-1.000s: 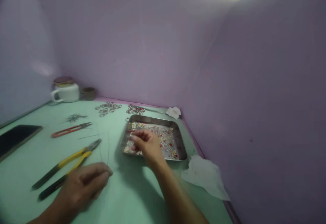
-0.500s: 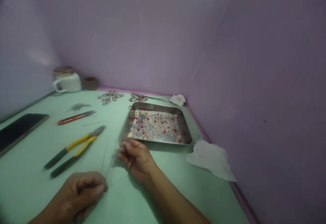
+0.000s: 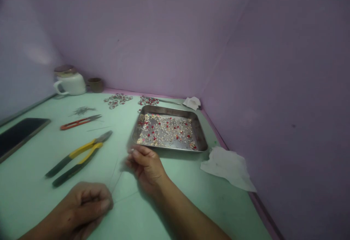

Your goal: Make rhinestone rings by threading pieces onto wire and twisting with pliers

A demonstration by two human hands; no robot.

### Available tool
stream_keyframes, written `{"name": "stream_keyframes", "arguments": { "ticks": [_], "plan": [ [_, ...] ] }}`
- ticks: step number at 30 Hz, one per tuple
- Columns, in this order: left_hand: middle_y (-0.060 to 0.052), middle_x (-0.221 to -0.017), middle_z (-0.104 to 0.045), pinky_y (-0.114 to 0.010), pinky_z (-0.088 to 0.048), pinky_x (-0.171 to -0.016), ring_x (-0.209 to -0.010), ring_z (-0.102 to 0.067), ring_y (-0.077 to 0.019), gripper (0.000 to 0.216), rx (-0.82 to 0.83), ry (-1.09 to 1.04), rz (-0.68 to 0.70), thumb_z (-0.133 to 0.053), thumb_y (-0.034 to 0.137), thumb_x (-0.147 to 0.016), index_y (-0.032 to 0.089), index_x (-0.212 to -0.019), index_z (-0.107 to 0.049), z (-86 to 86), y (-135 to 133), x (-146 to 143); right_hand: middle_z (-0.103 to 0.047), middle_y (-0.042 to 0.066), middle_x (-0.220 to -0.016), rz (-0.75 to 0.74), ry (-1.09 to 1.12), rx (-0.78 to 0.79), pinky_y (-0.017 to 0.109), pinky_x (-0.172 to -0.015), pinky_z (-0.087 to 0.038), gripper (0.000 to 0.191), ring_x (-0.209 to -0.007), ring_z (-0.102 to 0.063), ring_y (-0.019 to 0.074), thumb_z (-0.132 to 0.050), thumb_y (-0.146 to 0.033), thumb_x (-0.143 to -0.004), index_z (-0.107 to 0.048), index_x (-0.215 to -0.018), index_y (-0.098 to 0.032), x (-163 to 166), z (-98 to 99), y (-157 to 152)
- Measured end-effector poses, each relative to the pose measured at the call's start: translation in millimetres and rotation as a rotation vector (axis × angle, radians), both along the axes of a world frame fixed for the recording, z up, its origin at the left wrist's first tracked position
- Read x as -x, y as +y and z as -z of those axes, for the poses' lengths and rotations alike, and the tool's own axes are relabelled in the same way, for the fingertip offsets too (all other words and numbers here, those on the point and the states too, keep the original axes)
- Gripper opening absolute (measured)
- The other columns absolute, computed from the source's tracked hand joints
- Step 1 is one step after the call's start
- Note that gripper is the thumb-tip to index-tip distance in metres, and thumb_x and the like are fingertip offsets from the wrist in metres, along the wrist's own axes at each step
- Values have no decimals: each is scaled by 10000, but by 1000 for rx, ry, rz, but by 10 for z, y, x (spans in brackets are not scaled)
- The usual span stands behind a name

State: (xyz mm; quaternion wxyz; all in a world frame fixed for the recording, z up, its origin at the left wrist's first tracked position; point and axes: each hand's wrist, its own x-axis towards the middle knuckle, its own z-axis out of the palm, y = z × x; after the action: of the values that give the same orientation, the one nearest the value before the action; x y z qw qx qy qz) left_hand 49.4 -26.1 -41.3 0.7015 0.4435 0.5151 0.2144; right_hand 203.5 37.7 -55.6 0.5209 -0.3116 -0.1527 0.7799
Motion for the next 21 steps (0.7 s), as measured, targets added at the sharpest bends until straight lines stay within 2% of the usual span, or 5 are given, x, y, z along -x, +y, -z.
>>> {"name": "stream_keyframes", "arguments": {
  "ticks": [9,21],
  "plan": [
    [79,-305,-413,-131,-130,-268,-247,-258,-13,223,81,-49,-115,-629,322,-576,157,-488,-509,-103,17,-47,-654,-8,-653,15,-1,-1,199,-589,-504,279,-537,-567,64,-809,-143,-469,-676,-714,-139,3,-6,13],
    [76,-287,-401,-128,-117,-258,-237,-231,-8,179,104,-55,-161,-600,274,-547,156,-451,-506,-137,10,-62,-652,-13,-658,14,-2,-19,216,-610,-493,270,-546,-574,72,-805,-143,-477,-674,-714,-144,-3,28,-6]
  ]
}}
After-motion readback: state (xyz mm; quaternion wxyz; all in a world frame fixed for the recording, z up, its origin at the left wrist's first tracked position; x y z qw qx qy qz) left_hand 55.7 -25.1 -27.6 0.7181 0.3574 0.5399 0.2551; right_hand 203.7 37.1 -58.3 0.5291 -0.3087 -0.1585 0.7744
